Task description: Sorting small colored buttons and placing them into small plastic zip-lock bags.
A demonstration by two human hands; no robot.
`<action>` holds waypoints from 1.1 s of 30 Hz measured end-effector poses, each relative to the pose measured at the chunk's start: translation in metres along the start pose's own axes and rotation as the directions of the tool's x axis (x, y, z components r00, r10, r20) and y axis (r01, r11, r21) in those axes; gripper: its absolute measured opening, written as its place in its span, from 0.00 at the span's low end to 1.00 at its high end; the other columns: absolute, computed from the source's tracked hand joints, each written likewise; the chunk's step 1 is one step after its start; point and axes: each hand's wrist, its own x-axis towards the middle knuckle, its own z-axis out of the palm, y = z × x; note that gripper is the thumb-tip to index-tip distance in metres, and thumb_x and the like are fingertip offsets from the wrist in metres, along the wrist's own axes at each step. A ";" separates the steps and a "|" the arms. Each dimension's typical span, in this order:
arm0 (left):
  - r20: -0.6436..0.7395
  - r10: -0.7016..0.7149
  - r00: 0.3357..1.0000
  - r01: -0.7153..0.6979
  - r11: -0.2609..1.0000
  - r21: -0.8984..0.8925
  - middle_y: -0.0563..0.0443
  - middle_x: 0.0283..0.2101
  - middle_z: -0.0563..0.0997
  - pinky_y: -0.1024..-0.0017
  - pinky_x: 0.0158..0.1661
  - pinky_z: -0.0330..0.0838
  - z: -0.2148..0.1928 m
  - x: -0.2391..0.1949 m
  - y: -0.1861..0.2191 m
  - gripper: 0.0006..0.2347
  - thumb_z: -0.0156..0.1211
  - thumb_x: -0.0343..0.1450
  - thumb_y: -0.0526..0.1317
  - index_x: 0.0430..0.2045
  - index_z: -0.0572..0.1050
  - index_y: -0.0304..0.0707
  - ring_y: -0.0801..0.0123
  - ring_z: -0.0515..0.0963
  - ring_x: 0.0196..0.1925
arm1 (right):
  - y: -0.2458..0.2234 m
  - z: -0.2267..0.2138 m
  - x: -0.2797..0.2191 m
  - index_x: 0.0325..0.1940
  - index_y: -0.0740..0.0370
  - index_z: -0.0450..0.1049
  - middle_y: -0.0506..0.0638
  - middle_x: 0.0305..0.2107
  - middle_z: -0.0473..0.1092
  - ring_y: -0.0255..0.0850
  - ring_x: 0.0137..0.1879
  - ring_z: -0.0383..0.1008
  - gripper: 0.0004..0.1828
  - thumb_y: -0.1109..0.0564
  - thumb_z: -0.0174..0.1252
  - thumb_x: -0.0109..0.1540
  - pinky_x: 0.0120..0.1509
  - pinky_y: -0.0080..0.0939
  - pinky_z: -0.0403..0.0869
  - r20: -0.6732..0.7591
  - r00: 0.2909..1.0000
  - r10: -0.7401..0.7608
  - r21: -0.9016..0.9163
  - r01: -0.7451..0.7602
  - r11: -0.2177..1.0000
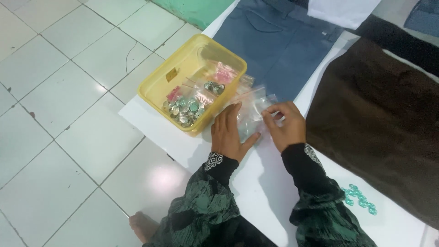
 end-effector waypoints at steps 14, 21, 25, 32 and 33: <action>0.285 0.181 0.941 0.115 0.622 -0.774 0.52 0.36 0.83 0.74 0.38 0.73 0.027 0.001 0.116 0.11 0.57 0.77 0.49 0.37 0.83 0.46 0.66 0.83 0.37 | 0.004 -0.137 -0.114 0.39 0.66 0.78 0.57 0.33 0.78 0.47 0.43 0.78 0.03 0.63 0.63 0.63 0.48 0.47 0.75 -0.009 0.962 0.272 0.378 -0.248 0.892; 0.310 0.385 0.869 0.065 0.534 -0.843 0.51 0.29 0.82 0.77 0.30 0.71 0.080 0.002 0.188 0.11 0.58 0.79 0.48 0.39 0.84 0.46 0.73 0.77 0.28 | 0.051 -0.175 -0.151 0.37 0.62 0.77 0.50 0.30 0.76 0.42 0.41 0.77 0.03 0.60 0.65 0.63 0.46 0.40 0.73 -0.259 0.935 0.245 0.199 -0.196 0.960; 0.337 0.386 0.859 0.087 0.537 -0.839 0.51 0.28 0.82 0.75 0.30 0.73 0.094 0.004 0.193 0.09 0.59 0.78 0.45 0.36 0.84 0.44 0.72 0.78 0.27 | 0.061 -0.184 -0.152 0.37 0.61 0.78 0.50 0.31 0.77 0.43 0.41 0.77 0.04 0.60 0.67 0.62 0.46 0.41 0.73 -0.316 0.920 0.234 0.133 -0.201 0.971; 0.304 0.366 0.880 -0.020 0.667 -0.745 0.55 0.31 0.84 0.76 0.32 0.75 0.104 0.006 0.173 0.05 0.67 0.72 0.43 0.33 0.86 0.44 0.72 0.79 0.30 | 0.056 -0.195 -0.145 0.45 0.63 0.76 0.54 0.35 0.76 0.49 0.41 0.77 0.12 0.60 0.68 0.59 0.45 0.47 0.76 -0.344 0.938 0.035 -0.156 -0.093 0.983; 0.276 0.373 0.886 -0.061 0.683 -0.728 0.58 0.32 0.84 0.77 0.33 0.75 0.105 0.004 0.171 0.04 0.69 0.71 0.42 0.33 0.86 0.46 0.73 0.79 0.32 | 0.053 -0.197 -0.145 0.48 0.65 0.75 0.55 0.37 0.76 0.50 0.42 0.77 0.16 0.60 0.69 0.59 0.45 0.48 0.77 -0.377 0.926 0.002 -0.187 -0.079 0.979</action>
